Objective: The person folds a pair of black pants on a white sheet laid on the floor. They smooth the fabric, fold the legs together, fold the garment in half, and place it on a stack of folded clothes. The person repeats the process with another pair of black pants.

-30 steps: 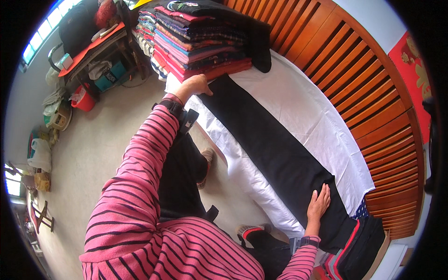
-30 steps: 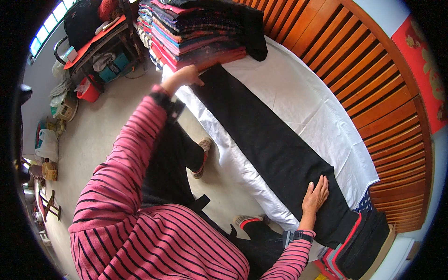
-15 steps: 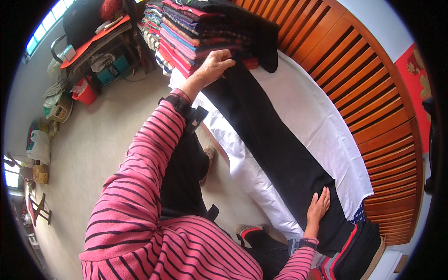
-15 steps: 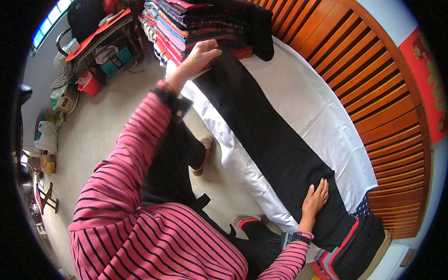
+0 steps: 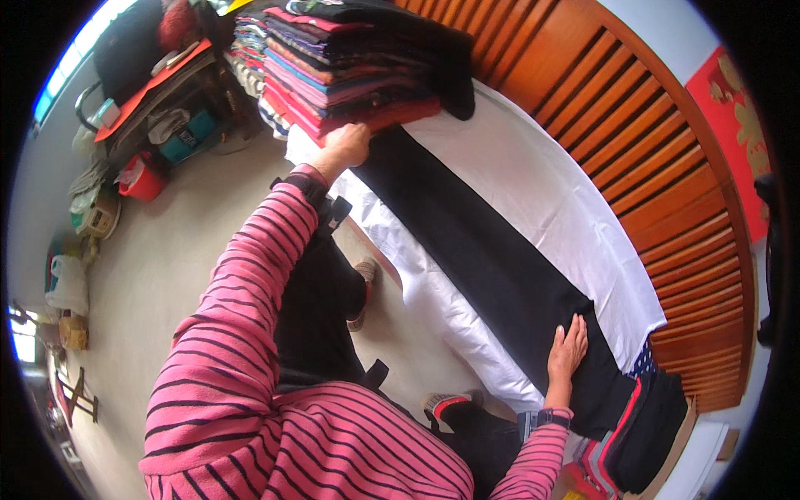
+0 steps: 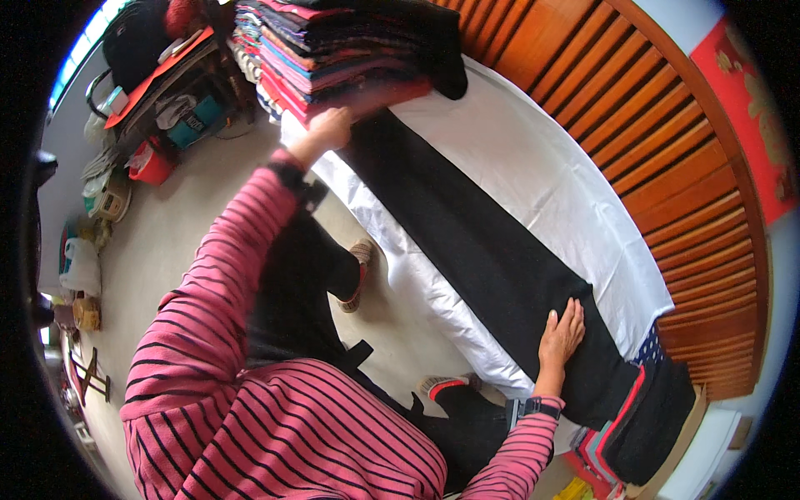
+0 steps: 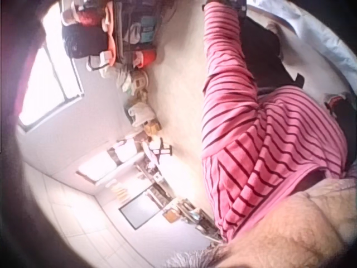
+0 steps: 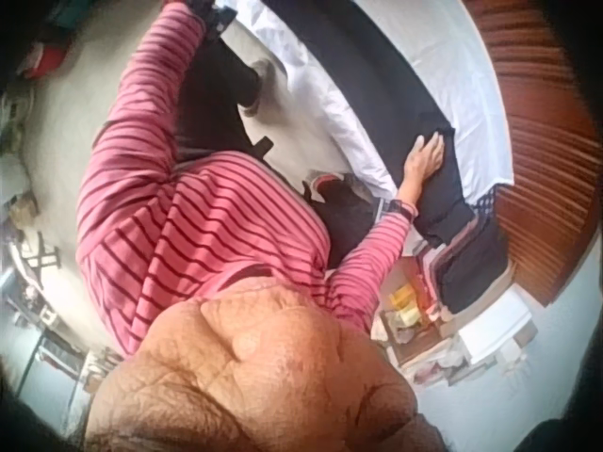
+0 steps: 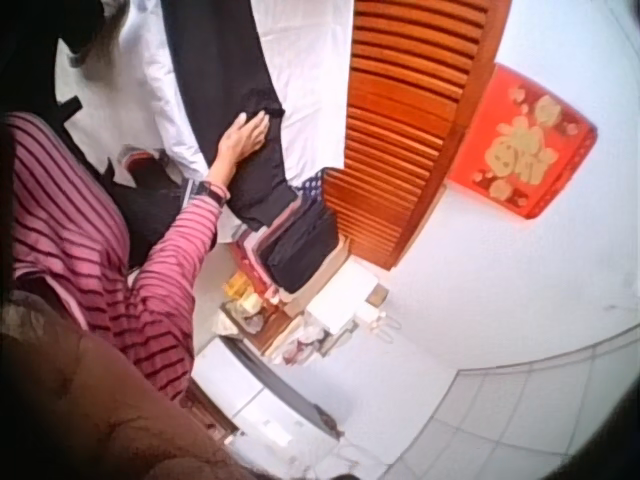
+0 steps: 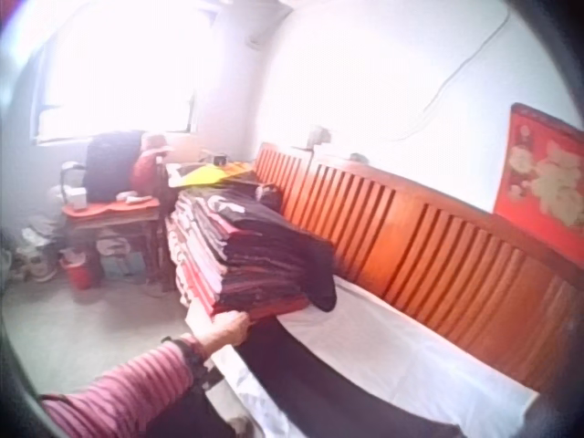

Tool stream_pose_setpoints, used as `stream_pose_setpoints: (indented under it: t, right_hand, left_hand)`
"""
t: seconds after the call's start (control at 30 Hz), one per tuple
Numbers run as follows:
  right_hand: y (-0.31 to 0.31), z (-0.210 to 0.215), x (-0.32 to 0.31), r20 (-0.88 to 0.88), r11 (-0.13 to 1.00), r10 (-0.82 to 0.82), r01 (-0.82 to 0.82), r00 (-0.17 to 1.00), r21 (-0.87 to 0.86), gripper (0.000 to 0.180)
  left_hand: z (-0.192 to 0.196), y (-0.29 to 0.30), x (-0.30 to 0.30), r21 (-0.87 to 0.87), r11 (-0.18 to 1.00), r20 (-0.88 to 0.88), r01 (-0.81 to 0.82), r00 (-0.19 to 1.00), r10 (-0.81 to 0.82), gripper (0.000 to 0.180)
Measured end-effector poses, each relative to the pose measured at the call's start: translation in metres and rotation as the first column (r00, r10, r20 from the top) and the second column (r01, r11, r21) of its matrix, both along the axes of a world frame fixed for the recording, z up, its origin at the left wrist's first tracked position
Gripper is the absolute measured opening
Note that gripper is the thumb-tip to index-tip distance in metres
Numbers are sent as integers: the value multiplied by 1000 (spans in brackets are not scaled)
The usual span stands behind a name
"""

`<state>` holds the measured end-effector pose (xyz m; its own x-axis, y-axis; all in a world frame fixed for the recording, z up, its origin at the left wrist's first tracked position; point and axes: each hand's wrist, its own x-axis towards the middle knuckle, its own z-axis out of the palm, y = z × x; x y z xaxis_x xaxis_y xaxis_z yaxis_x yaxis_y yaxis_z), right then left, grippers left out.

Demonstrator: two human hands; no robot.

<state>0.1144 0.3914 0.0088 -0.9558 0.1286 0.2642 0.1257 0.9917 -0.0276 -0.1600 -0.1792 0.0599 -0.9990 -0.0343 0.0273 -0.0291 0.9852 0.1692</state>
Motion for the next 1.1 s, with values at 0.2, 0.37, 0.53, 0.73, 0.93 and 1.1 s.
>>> stream_pose_setpoints:
  t: [0.2,0.37,0.53,0.73,0.93,1.1]
  right_hand:
    - [-2,0,-1,30,999,-36,36,999,-15,53]
    - [-7,4,-2,102,994,-82,89,991,-65,58]
    - [-9,7,-6,175,986,-155,163,972,-28,58]
    - [-8,7,-8,164,984,-165,174,972,-41,59]
    - [-40,22,-17,75,998,-54,55,996,-12,60]
    - [-86,30,-44,106,973,225,-218,969,-77,65]
  left_hand:
    - [-4,42,3,69,917,-330,392,877,-350,27]
    - [-43,44,5,-99,889,-128,446,881,-456,64]
    - [-55,42,-9,-107,940,-50,325,942,-332,70]
    - [-37,60,5,-169,959,-123,228,961,-249,63]
    - [-25,97,37,15,832,-144,555,824,-547,66]
    - [-38,111,48,-121,749,-122,651,739,-662,78]
